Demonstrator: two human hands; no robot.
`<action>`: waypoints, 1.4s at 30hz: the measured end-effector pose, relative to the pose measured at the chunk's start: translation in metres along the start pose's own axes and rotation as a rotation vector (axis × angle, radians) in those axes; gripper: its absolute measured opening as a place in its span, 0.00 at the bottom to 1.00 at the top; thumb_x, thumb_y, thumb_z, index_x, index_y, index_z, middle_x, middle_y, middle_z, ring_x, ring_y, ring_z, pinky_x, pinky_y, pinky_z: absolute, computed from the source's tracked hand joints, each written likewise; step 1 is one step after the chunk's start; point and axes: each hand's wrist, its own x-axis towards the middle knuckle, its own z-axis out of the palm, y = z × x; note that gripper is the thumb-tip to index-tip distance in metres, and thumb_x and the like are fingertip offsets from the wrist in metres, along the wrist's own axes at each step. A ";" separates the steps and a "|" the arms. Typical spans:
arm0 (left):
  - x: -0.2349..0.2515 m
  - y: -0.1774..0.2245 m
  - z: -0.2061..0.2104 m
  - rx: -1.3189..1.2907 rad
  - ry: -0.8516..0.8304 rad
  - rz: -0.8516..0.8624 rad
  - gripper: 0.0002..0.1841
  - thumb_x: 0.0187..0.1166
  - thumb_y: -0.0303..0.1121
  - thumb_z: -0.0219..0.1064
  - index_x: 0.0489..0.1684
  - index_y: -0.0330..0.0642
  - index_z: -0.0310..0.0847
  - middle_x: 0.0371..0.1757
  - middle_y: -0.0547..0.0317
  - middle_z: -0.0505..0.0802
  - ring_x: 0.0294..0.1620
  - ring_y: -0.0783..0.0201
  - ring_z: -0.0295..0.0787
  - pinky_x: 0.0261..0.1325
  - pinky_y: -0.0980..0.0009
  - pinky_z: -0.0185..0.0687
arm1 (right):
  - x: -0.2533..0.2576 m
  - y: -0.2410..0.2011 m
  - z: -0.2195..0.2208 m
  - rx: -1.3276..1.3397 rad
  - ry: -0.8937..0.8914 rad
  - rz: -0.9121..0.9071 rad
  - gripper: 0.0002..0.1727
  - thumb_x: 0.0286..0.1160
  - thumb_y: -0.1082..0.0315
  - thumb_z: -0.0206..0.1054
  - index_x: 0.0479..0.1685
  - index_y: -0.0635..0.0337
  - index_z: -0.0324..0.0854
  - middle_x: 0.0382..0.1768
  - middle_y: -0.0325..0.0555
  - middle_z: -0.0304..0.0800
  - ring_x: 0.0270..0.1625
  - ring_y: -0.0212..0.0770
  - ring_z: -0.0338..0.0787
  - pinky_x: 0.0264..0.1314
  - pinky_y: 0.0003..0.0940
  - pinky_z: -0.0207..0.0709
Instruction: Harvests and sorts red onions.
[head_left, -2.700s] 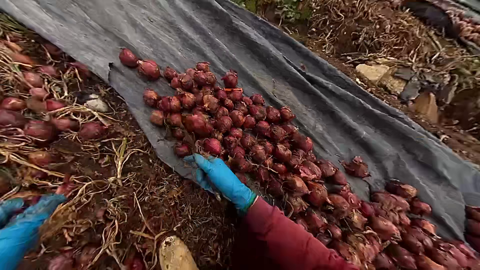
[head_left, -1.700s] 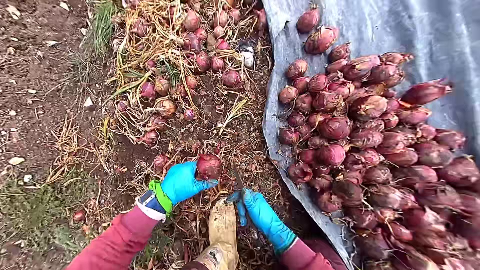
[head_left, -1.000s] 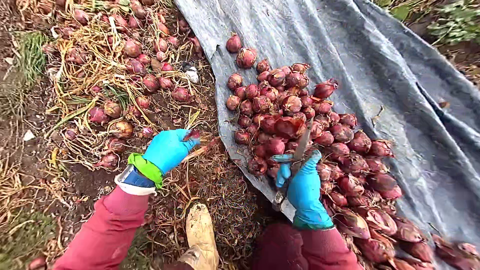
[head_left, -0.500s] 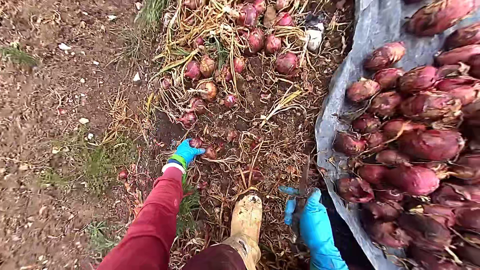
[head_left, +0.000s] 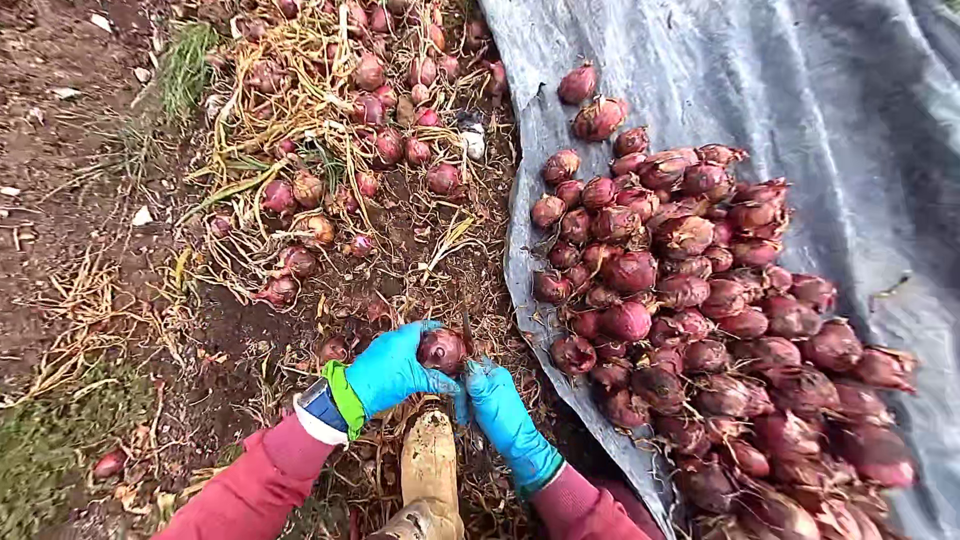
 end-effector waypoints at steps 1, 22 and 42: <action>0.002 0.007 0.002 0.052 -0.069 0.014 0.44 0.51 0.49 0.92 0.76 0.56 0.79 0.56 0.63 0.95 0.58 0.66 0.93 0.66 0.55 0.90 | 0.005 -0.003 -0.006 -0.062 0.055 -0.021 0.46 0.64 0.16 0.55 0.30 0.57 0.83 0.15 0.41 0.83 0.16 0.37 0.83 0.22 0.34 0.82; 0.017 0.050 -0.096 0.455 0.530 -0.222 0.26 0.88 0.59 0.57 0.47 0.46 0.90 0.45 0.45 0.94 0.53 0.42 0.91 0.57 0.31 0.79 | -0.062 -0.035 -0.151 0.109 0.494 -0.156 0.52 0.81 0.28 0.13 0.46 0.51 0.83 0.11 0.37 0.76 0.11 0.37 0.77 0.12 0.37 0.77; -0.028 -0.078 -0.016 -0.014 0.404 -0.235 0.14 0.81 0.44 0.74 0.55 0.46 0.91 0.42 0.56 0.96 0.41 0.61 0.93 0.52 0.52 0.89 | -0.038 0.060 -0.057 0.047 -0.143 0.350 0.53 0.82 0.27 0.22 0.58 0.62 0.84 0.18 0.47 0.83 0.16 0.43 0.83 0.22 0.41 0.84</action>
